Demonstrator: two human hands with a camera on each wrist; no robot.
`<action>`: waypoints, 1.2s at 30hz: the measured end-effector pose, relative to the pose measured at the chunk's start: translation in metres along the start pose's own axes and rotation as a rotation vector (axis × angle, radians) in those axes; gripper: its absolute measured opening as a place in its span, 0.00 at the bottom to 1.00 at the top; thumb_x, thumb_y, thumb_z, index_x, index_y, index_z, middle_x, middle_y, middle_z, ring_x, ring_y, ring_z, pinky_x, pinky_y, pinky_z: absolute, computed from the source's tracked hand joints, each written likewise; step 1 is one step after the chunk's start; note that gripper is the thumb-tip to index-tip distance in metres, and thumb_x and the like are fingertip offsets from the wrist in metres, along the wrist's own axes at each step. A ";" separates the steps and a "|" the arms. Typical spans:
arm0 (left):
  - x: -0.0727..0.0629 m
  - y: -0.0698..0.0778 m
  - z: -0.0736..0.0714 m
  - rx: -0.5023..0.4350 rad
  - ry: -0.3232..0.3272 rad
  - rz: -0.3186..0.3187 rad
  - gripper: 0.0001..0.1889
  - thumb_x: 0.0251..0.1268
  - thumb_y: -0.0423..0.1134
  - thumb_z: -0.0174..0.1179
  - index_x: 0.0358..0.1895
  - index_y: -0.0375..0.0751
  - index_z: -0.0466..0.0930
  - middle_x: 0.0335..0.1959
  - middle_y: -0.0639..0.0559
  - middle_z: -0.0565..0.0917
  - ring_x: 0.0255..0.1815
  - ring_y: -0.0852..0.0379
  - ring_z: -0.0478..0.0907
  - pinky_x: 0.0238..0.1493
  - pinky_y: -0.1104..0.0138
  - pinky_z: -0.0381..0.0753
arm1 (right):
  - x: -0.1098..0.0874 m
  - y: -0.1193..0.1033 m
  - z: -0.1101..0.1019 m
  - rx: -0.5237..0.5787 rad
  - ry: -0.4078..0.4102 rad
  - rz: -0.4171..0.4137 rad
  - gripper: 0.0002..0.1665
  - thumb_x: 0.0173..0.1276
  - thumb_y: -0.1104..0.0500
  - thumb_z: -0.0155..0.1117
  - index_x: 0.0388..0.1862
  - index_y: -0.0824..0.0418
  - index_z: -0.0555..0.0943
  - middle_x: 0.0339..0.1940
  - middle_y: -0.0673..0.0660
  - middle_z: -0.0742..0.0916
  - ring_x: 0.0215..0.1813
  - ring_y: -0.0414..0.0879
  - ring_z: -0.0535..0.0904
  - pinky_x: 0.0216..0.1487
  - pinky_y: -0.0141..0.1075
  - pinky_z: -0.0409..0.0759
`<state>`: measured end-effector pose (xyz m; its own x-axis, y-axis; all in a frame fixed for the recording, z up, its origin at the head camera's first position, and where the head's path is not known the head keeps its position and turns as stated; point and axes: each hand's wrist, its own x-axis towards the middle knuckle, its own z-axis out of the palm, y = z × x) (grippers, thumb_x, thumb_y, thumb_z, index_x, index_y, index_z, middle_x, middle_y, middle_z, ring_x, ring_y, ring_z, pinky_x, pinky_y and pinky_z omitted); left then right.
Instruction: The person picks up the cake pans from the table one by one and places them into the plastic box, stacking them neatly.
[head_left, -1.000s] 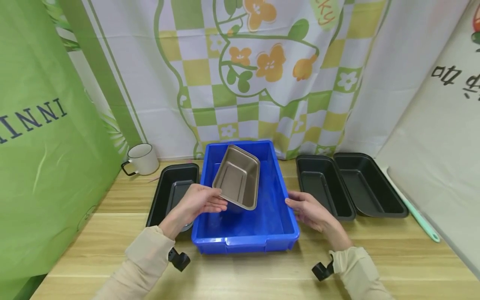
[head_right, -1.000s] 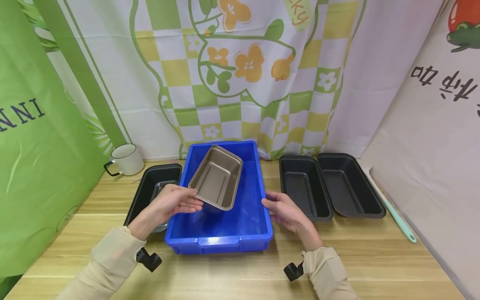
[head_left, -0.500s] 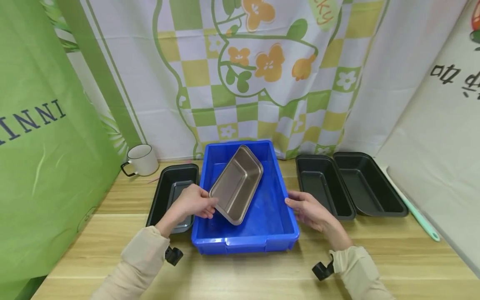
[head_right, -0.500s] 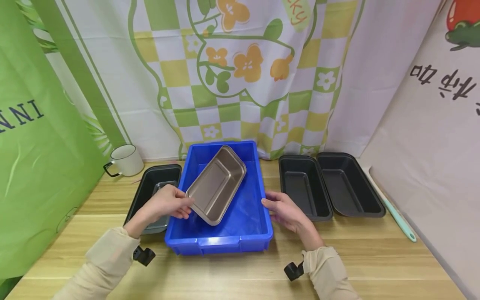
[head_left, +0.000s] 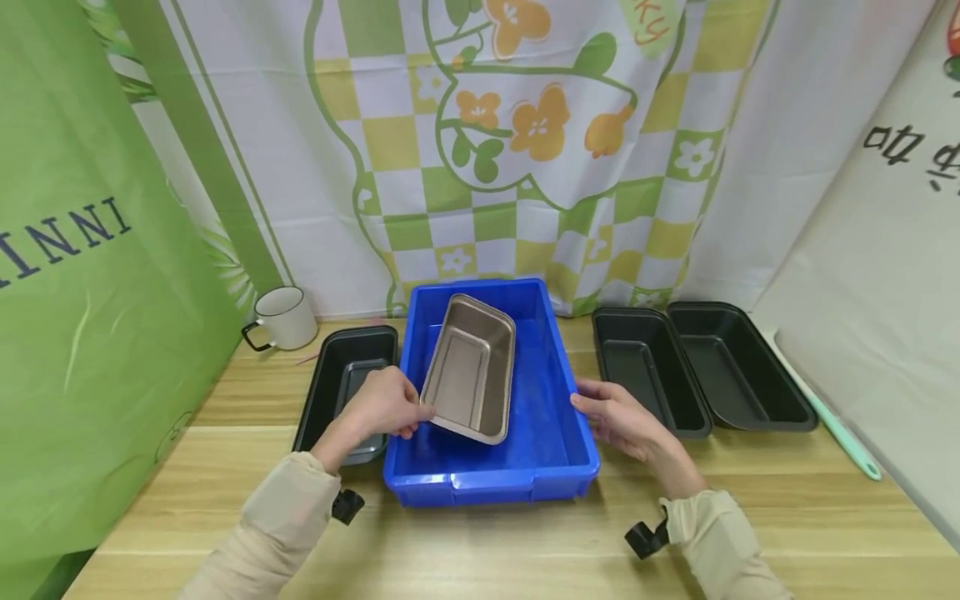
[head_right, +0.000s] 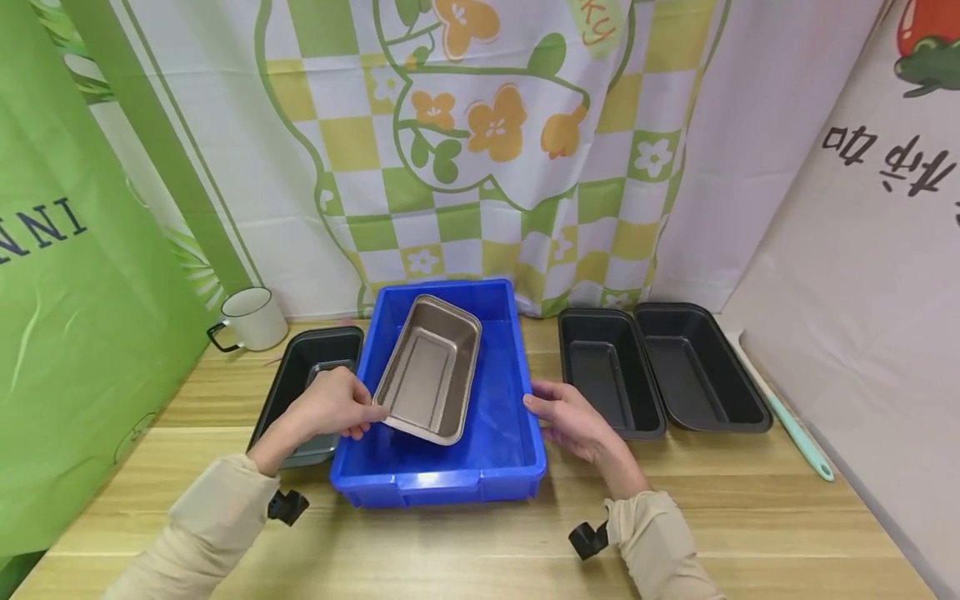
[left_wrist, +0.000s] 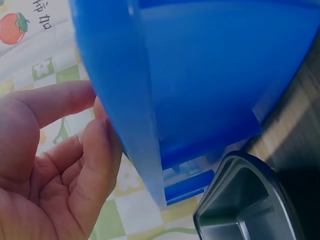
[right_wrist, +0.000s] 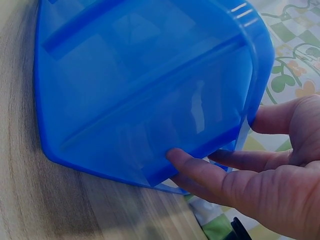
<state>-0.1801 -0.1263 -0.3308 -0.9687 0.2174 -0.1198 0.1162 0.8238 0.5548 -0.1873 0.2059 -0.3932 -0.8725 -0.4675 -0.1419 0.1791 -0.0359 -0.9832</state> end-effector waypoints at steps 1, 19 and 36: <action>0.000 0.000 0.000 0.007 -0.003 -0.001 0.16 0.56 0.40 0.68 0.13 0.38 0.82 0.08 0.55 0.77 0.11 0.60 0.77 0.18 0.70 0.78 | 0.000 0.000 0.000 -0.001 0.000 0.000 0.33 0.77 0.63 0.46 0.72 0.77 0.50 0.62 0.73 0.73 0.57 0.55 0.78 0.56 0.46 0.79; -0.003 -0.011 -0.032 -0.161 -0.023 -0.019 0.13 0.60 0.48 0.66 0.32 0.39 0.87 0.21 0.50 0.85 0.21 0.56 0.82 0.25 0.66 0.81 | 0.000 0.001 0.000 -0.017 0.005 0.004 0.33 0.77 0.63 0.45 0.73 0.77 0.49 0.65 0.77 0.68 0.59 0.58 0.76 0.57 0.47 0.78; -0.020 -0.054 -0.047 -0.336 0.128 0.032 0.18 0.67 0.43 0.60 0.46 0.28 0.82 0.30 0.46 0.86 0.27 0.51 0.84 0.29 0.64 0.84 | 0.000 0.003 -0.001 -0.010 -0.004 -0.008 0.34 0.76 0.62 0.47 0.72 0.79 0.49 0.64 0.76 0.70 0.58 0.56 0.77 0.56 0.47 0.78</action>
<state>-0.1777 -0.1996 -0.3199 -0.9878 0.1555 -0.0052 0.0894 0.5948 0.7989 -0.1872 0.2067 -0.3960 -0.8721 -0.4708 -0.1334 0.1674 -0.0309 -0.9854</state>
